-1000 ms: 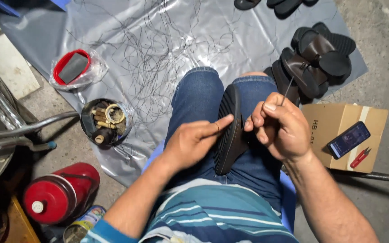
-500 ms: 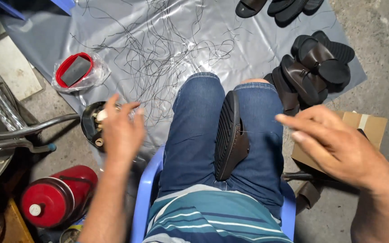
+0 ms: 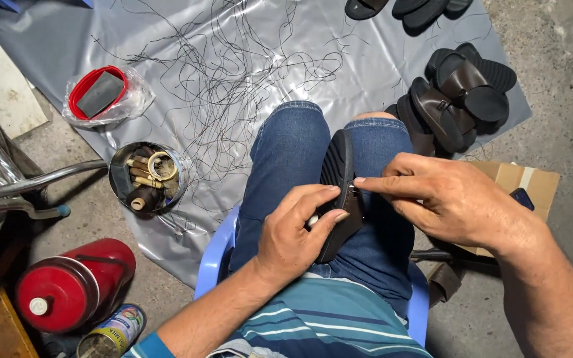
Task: Hand-stitching the sole of a brown sandal using a needle and thread while sitting on a stool.
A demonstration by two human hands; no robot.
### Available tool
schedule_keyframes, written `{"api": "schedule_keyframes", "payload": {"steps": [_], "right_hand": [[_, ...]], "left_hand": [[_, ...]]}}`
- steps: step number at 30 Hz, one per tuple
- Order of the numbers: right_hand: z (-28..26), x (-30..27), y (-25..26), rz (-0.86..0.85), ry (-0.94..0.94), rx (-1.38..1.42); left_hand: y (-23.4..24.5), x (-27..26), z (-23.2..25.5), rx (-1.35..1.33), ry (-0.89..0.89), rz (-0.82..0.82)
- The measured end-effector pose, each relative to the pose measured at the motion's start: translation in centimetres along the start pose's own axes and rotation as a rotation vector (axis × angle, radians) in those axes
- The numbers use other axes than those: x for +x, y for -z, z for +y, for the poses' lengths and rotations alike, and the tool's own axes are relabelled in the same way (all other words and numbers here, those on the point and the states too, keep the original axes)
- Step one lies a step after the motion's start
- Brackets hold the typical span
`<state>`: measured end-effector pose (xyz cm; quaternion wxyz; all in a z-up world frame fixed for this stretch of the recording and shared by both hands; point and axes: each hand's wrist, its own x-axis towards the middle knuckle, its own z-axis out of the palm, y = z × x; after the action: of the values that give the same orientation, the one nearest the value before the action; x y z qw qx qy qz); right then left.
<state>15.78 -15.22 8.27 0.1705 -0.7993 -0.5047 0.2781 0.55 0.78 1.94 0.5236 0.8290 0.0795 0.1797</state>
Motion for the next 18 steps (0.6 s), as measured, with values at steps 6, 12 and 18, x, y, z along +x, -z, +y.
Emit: {"api": "schedule_keyframes", "payload": {"steps": [6, 12, 18], "right_hand": [[0.0, 0.1, -0.1, -0.029, -0.037, 0.014], [-2.1, 0.3, 0.1, -0.031, -0.120, -0.211], [-3.0, 0.4, 0.1, -0.065, -0.070, -0.571]], "left_hand": [[-0.3, -0.3, -0.1, -0.025, -0.021, 0.044], [-0.8, -0.8, -0.3, 0.015, -0.060, 0.054], [-1.2, -0.9, -0.5, 0.067, -0.082, 0.055]]}}
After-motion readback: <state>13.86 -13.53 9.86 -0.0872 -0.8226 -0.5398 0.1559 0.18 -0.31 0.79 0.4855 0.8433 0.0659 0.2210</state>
